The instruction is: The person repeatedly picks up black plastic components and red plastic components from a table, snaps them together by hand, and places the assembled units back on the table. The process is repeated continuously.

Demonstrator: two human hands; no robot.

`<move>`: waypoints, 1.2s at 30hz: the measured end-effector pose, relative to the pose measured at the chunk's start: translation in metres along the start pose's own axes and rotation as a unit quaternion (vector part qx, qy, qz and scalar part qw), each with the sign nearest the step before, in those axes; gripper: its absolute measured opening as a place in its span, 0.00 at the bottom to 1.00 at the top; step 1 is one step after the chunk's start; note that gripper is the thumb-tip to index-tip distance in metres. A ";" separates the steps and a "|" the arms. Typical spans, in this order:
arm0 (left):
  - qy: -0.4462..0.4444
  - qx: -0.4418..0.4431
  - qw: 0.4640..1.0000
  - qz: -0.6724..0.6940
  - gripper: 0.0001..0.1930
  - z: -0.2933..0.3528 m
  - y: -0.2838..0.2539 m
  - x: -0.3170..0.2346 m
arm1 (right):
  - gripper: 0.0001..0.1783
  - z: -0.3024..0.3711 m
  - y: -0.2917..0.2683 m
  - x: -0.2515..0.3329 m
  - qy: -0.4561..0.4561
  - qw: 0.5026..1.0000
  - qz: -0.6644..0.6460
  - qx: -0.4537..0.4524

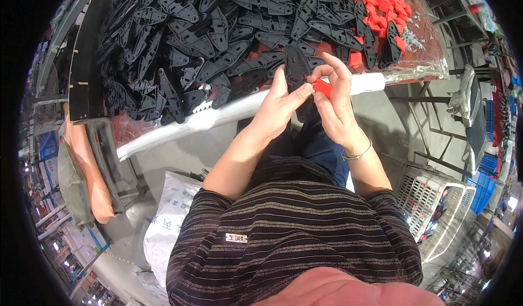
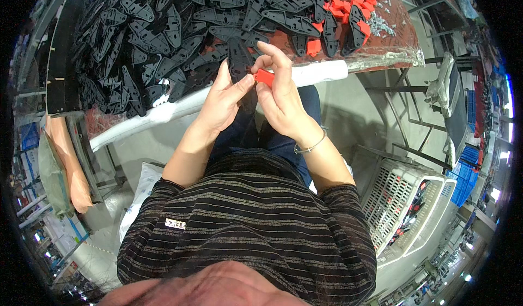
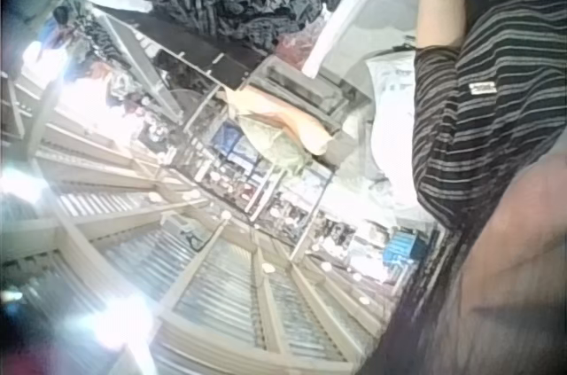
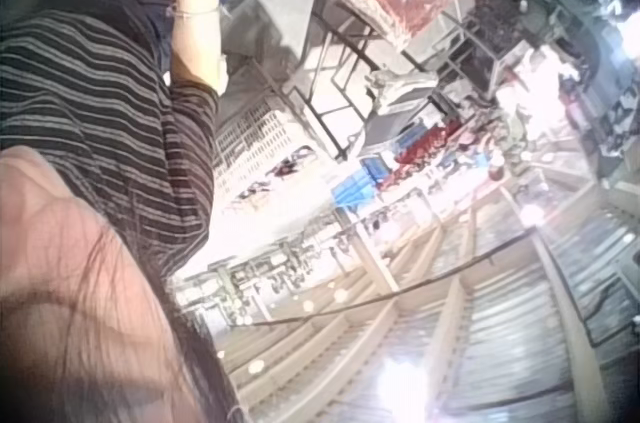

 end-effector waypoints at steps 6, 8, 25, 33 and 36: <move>0.035 -0.023 0.999 -0.022 0.19 -0.001 -0.001 -0.001 | 0.41 -0.001 0.002 -0.003 0.019 1.000 0.012 -0.002; 0.034 -0.024 0.998 -0.039 0.19 0.000 -0.003 -0.001 | 0.44 -0.001 0.000 0.003 0.047 0.999 -0.014 -0.004; 0.033 0.064 0.997 -0.012 0.31 0.018 0.038 -0.011 | 0.22 -0.019 0.004 0.009 0.064 0.953 -0.295 -0.020; -0.034 0.051 0.997 -0.040 0.20 0.011 0.024 -0.004 | 0.20 -0.012 -0.009 0.004 0.125 0.927 -0.326 -0.137; -0.034 0.040 0.998 -0.025 0.22 0.011 0.025 -0.001 | 0.20 -0.011 -0.010 0.008 0.116 0.919 -0.343 -0.159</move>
Point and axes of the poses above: each hand's wrist, its own z-axis away from the middle knuckle, its own y-axis out of the palm, x = y × z, the point moved 5 cm from there along -z, towards the middle knuckle, and after that the axes turned 2 degrees about x, right-handed, at the moved point
